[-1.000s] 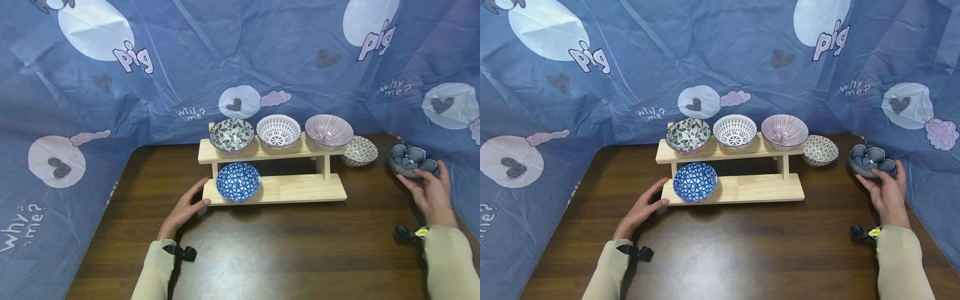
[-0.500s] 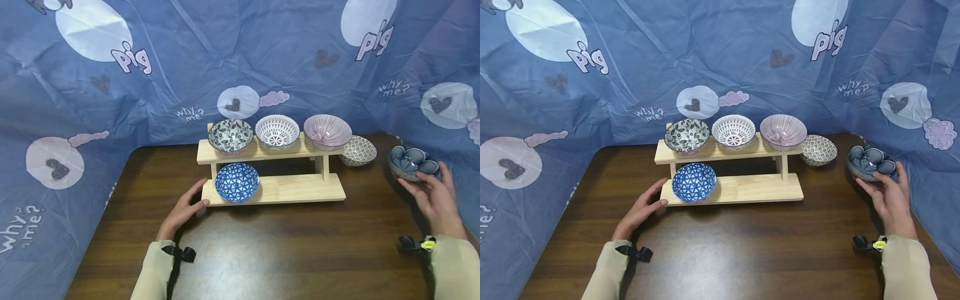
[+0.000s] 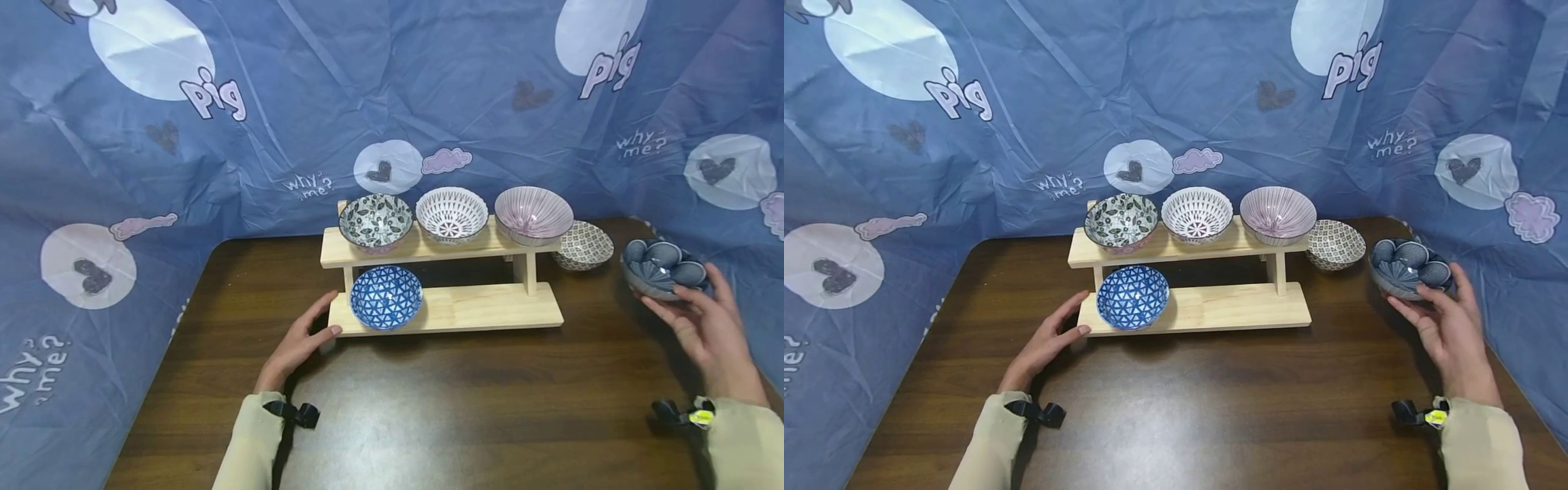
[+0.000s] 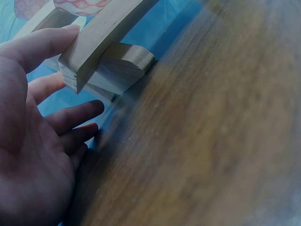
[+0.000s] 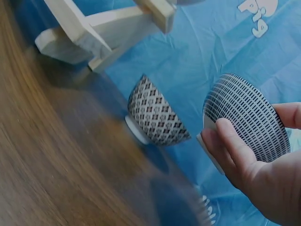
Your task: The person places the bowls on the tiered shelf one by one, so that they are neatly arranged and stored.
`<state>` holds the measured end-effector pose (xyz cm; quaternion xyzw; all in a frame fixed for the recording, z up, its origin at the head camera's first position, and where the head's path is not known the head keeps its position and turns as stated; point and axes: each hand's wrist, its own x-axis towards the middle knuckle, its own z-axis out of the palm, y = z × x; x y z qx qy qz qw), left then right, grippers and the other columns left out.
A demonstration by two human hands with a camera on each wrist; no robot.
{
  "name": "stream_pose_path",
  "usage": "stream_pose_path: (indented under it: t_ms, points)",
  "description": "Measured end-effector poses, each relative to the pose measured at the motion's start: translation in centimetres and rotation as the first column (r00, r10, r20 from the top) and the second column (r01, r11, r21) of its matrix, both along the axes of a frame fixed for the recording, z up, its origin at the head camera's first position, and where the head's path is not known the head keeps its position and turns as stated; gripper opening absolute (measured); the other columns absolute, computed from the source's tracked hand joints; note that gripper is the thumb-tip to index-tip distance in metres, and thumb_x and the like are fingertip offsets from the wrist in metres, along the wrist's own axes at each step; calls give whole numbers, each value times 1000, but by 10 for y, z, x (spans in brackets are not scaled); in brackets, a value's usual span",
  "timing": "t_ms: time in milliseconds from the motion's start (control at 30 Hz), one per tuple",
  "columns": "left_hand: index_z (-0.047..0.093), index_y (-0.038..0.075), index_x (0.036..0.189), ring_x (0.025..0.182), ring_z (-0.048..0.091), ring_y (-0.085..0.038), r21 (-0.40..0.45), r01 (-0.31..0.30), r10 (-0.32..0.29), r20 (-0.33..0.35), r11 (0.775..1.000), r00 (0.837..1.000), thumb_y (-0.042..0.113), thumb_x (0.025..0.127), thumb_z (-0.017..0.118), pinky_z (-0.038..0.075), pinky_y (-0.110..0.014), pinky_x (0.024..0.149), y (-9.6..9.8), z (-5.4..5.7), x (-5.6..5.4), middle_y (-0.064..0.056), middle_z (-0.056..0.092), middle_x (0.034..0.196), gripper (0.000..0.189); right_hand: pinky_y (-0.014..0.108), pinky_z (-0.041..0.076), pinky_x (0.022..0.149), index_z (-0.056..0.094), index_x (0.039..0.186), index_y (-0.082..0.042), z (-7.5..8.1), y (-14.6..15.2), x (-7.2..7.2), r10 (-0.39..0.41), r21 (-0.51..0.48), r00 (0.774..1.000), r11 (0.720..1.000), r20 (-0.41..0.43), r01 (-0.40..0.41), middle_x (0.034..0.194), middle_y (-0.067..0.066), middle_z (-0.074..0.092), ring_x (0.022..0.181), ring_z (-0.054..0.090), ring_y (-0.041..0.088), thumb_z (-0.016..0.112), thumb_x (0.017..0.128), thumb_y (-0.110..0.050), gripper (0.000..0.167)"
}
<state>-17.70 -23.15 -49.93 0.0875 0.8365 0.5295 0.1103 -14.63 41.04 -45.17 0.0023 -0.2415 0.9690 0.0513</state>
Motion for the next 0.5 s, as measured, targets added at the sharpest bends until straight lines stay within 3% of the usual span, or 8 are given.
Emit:
stream_pose_path:
  t_ms: [300,500]
  points:
    - [32,20,157,153,25,-38,-8,0,0,-1,1000,1000,31,96,64,9,-69,122,0,-1,-1,-12,30,165,70,63,58,73,36,147,-36,7,-12,8,24,28,1000,999,4,-24,134,-3,50,100,70,45,27,98,19,74]
    - [32,21,158,153,25,-38,-7,-2,2,5,1000,1000,32,96,64,9,-69,122,1,-1,-1,-11,29,165,70,63,58,75,40,143,-31,11,-21,12,62,25,998,998,-29,-62,130,5,53,101,70,47,25,97,20,70]
